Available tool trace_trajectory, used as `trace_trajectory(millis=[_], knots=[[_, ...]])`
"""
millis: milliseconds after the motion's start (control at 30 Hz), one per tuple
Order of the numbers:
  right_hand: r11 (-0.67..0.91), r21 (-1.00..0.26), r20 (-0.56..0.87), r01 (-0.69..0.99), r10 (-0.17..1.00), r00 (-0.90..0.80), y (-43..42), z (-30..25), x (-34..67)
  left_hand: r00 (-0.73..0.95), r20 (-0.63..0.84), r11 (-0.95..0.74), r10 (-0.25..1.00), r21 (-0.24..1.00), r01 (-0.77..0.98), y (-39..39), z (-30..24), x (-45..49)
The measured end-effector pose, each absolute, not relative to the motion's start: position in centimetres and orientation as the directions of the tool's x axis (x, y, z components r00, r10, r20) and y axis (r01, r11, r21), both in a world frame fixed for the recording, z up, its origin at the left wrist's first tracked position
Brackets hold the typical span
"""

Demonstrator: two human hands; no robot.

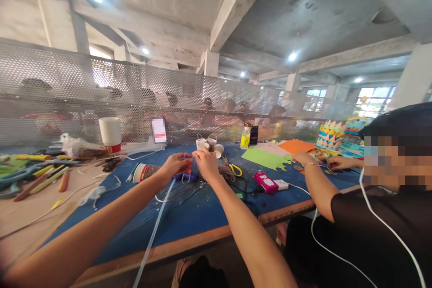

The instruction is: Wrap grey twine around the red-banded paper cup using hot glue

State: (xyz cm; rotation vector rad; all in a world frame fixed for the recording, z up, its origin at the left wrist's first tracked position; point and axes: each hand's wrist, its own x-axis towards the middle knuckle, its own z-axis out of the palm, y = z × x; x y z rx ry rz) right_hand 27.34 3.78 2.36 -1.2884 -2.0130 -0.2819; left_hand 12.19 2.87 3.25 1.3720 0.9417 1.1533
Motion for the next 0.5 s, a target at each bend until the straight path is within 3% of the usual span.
trace_trajectory(millis=[167,400,500], knots=[[0.342,-0.318,0.652,0.884,0.756,-0.058,5.0,0.8,28.8,0.246,0.166,-0.16,0.955,0.986,-0.047,2.3,4.1,10.4],[0.161,-0.435,0.608,0.886,0.778,0.157,7.0,-0.7,32.4,0.087,0.305,-0.237,0.948,0.864,-0.445,1.6,6.5,4.8],[0.131,-0.455,0.606,0.881,0.771,0.198,7.2,-0.7,32.8,-0.042,0.233,-0.217,0.972,0.807,-0.549,2.1,6.0,2.1]])
